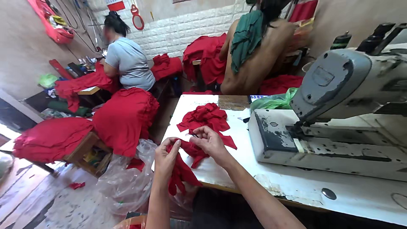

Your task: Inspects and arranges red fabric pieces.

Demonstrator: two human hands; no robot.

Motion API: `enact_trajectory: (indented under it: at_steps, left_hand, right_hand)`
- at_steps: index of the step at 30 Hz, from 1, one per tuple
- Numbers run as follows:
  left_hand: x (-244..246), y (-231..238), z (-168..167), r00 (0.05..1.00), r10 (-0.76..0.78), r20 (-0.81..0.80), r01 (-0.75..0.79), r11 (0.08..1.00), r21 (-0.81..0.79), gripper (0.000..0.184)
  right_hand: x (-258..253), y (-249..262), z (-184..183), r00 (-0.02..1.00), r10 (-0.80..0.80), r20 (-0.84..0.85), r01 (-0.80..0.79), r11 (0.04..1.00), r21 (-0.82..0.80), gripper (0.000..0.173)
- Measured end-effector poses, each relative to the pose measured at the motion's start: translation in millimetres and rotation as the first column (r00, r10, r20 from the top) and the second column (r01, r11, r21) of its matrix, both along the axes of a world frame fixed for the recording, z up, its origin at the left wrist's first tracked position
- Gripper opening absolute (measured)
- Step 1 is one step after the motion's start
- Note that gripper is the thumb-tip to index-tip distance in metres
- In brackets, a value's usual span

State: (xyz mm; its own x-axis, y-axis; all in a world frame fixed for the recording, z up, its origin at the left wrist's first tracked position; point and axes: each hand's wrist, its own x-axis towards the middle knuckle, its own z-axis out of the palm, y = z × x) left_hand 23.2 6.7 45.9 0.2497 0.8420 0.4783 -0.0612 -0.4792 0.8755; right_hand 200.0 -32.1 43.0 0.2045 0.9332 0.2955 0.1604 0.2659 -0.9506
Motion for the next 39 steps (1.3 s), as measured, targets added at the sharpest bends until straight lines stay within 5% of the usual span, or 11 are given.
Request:
enact_trajectory:
  at_steps: [5,9,14,17,20,26,30,34,39]
  left_hand:
    - [11,4,10,1.000,-0.020,0.015,0.020,0.999,-0.026,0.009]
    - [18,6,17,1.000,-0.025,-0.005,0.025,1.000,0.003,0.012]
    - [12,20,27,0.996,0.075,0.037,-0.080,0.983,0.164,0.012]
    - [3,24,35,0.986,0.127,0.108,-0.149,0.964,0.220,0.012]
    - [-10,24,43,0.972,0.161,0.173,-0.196,0.958,0.208,0.011]
    - [-36,26,47,0.949,0.262,0.175,-0.290,0.945,0.153,0.008]
    - [-44,26,40,0.942,0.295,0.159,-0.317,0.938,0.138,0.008]
    - [-47,17,41,0.898,0.314,0.307,-0.327,0.945,-0.011,0.009]
    - [-54,17,36,0.739,0.392,0.548,-0.347,0.919,-0.190,0.014]
  right_hand:
    - [4,4,12,0.995,0.050,0.086,-0.057,0.995,0.084,0.015]
    - [11,7,14,0.987,-0.022,0.161,-0.002,0.989,0.149,0.029]
    - [35,9,-5,0.846,0.119,0.520,-0.026,0.983,-0.183,0.037]
    - [42,7,-27,0.764,0.203,0.613,0.006,0.947,-0.321,0.026]
    - [49,3,-24,0.787,0.100,0.609,0.134,0.935,-0.327,0.026]
    - [59,5,-19,0.782,-0.221,0.584,0.330,0.940,-0.086,0.025]
    - [37,9,-16,0.800,-0.033,0.598,0.129,0.985,-0.118,0.035]
    - [13,12,-13,0.665,0.286,0.690,-0.009,0.927,-0.375,0.032]
    - [37,8,-8,0.772,0.056,0.633,0.133,0.960,-0.246,0.026]
